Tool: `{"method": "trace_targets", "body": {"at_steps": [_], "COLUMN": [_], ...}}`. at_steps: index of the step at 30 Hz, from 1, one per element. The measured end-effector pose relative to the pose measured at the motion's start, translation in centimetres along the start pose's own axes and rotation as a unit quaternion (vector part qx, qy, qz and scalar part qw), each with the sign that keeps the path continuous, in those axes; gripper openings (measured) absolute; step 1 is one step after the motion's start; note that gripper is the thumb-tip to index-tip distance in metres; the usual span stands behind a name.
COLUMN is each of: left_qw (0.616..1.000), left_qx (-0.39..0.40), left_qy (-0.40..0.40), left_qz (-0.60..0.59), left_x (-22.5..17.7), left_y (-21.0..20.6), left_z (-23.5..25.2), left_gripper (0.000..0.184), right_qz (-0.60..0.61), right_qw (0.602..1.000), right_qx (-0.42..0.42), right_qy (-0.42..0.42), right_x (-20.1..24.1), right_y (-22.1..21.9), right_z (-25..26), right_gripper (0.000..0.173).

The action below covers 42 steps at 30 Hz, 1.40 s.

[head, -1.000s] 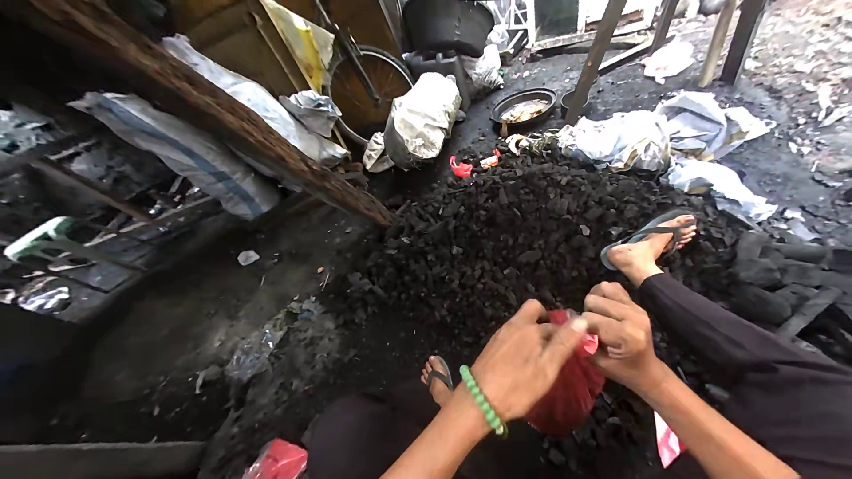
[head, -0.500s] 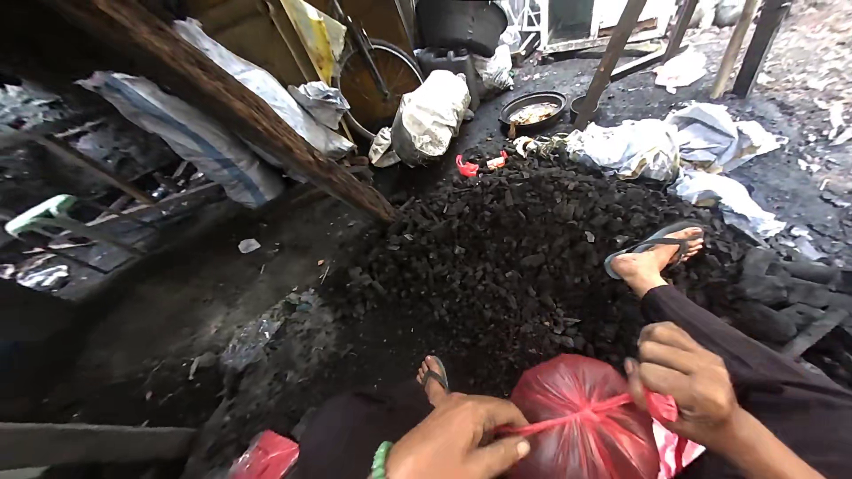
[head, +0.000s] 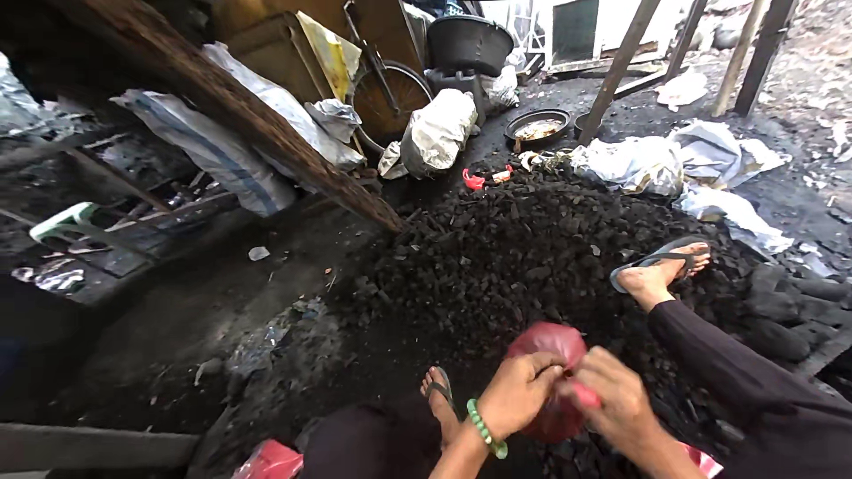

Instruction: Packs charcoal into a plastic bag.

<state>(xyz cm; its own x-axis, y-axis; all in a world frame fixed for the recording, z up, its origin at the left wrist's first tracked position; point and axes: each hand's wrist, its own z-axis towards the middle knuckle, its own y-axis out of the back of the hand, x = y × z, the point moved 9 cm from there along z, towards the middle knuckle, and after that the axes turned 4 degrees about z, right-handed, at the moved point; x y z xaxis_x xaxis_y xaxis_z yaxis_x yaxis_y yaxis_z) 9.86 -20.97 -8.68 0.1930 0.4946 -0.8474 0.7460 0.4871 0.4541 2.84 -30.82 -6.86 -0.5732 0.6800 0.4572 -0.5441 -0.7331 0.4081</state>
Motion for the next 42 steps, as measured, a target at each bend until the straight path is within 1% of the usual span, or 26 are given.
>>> {"method": "trace_targets", "body": {"at_steps": [2, 4, 5, 8, 9, 10, 11, 14, 16, 18, 21, 23, 25, 26, 27, 29, 31, 32, 34, 35, 36, 37, 39, 40, 41, 42], "left_qw": [0.999, 0.997, 0.996, 0.995, 0.995, 0.995, 0.995, 0.996, 0.993, 0.988, 0.982, 0.975, 0.961, 0.962, 0.970, 0.990, 0.998, 0.989, 0.932, 0.909, 0.900, 0.902, 0.935, 0.961, 0.987, 0.999], "left_qx": [-0.008, -0.036, -0.047, -0.068, -0.070, -0.070, -0.069, -0.087, -0.114, -0.124, -0.134, -0.152, -0.178, -0.167, -0.134, -0.044, -0.006, -0.012, -0.023, -0.021, -0.016, -0.011, -0.007, -0.012, -0.017, -0.024], "left_qy": [-0.039, -0.071, -0.073, -0.066, -0.068, -0.068, -0.065, -0.019, 0.012, 0.020, 0.004, -0.032, -0.072, -0.072, -0.053, 0.008, 0.065, 0.091, 0.133, 0.139, 0.135, 0.124, 0.094, 0.074, 0.052, 0.027], "left_qz": [0.007, 0.009, 0.011, -0.011, -0.020, -0.025, -0.026, -0.008, 0.037, 0.092, 0.132, 0.161, 0.197, 0.204, 0.195, 0.132, -0.007, -0.120, -0.335, -0.392, -0.415, -0.413, -0.343, -0.265, -0.152, -0.030], "left_x": [-0.6, -0.8, -0.7, -0.3, -0.3, -0.3, -0.3, 0.2, 0.4, 0.5, 0.5, 0.2, -0.1, -0.1, 0.2, 1.2, 2.9, 3.8, 5.1, 5.2, 5.2, 5.0, 4.2, 3.6, 2.7, 1.7], "left_y": [-0.2, -0.5, -0.6, -0.7, -0.7, -0.7, -0.6, 0.4, 1.3, 1.6, 1.1, 0.4, -0.2, -0.3, -0.5, -0.9, -1.2, -1.5, -2.5, -2.8, -3.0, -3.2, -3.2, -2.8, -2.3, -1.8], "left_z": [-0.3, -0.3, -0.2, -0.1, -0.2, -0.3, -0.4, -0.5, -0.7, -0.7, -0.5, -0.5, -0.7, -0.7, -0.5, 0.0, 0.1, 0.0, -0.4, -0.6, -0.7, -0.7, -0.8, -1.0, -1.2, -1.5], "left_gripper": [0.033, 0.030, 0.029, 0.027, 0.026, 0.026, 0.026, 0.025, 0.026, 0.028, 0.028, 0.028, 0.027, 0.029, 0.031, 0.036, 0.032, 0.028, 0.027, 0.028, 0.029, 0.029, 0.026, 0.023, 0.024, 0.029], "right_qz": [0.012, 0.094, 0.152, 0.281, 0.298, 0.298, 0.283, 0.186, 0.124, 0.087, 0.072, 0.097, 0.117, 0.120, 0.115, 0.085, 0.055, 0.055, 0.090, 0.111, 0.124, 0.132, 0.138, 0.127, 0.104, 0.073], "right_qw": [0.999, 0.988, 0.974, 0.915, 0.903, 0.905, 0.917, 0.965, 0.985, 0.993, 0.991, 0.982, 0.977, 0.977, 0.979, 0.985, 0.991, 0.992, 0.987, 0.984, 0.981, 0.979, 0.981, 0.984, 0.989, 0.994], "right_qx": [0.002, 0.015, 0.021, 0.025, 0.026, 0.027, 0.025, -0.014, -0.035, -0.026, 0.028, 0.058, 0.075, 0.081, 0.087, 0.090, 0.076, 0.065, 0.062, 0.069, 0.069, 0.060, 0.022, 0.003, -0.012, -0.025], "right_qy": [-0.049, -0.122, -0.168, -0.290, -0.308, -0.304, -0.282, -0.186, -0.116, -0.080, -0.108, -0.152, -0.161, -0.154, -0.145, -0.119, -0.098, -0.097, -0.114, -0.125, -0.135, -0.142, -0.137, -0.123, -0.102, -0.072], "right_x": [-2.6, -4.4, -5.0, -5.7, -5.7, -5.4, -5.1, -3.6, -2.5, -2.2, -3.2, -4.0, -4.3, -4.3, -4.3, -4.0, -3.6, -3.5, -3.6, -3.7, -3.8, -3.8, -3.4, -3.1, -2.6, -2.0], "right_y": [0.7, 0.3, 0.0, -0.5, -0.6, -0.7, -0.7, -0.3, -0.4, -0.9, -1.5, -1.6, -1.7, -1.8, -2.0, -2.4, -2.5, -2.3, -1.9, -1.7, -1.5, -1.3, -0.8, -0.6, -0.4, -0.2], "right_z": [0.5, -0.4, -1.1, -3.4, -4.0, -4.3, -4.4, -3.6, -2.9, -2.9, -2.9, -3.1, -3.2, -3.3, -3.4, -3.8, -4.0, -4.0, -3.9, -3.8, -3.6, -3.5, -3.1, -2.8, -2.6, -2.4], "right_gripper": [0.041, 0.043, 0.041, 0.020, 0.022, 0.022, 0.017, 0.010, 0.010, 0.011, 0.018, 0.019, 0.018, 0.018, 0.019, 0.020, 0.020, 0.019, 0.022, 0.031, 0.039, 0.043, 0.038, 0.037, 0.038, 0.037]}}
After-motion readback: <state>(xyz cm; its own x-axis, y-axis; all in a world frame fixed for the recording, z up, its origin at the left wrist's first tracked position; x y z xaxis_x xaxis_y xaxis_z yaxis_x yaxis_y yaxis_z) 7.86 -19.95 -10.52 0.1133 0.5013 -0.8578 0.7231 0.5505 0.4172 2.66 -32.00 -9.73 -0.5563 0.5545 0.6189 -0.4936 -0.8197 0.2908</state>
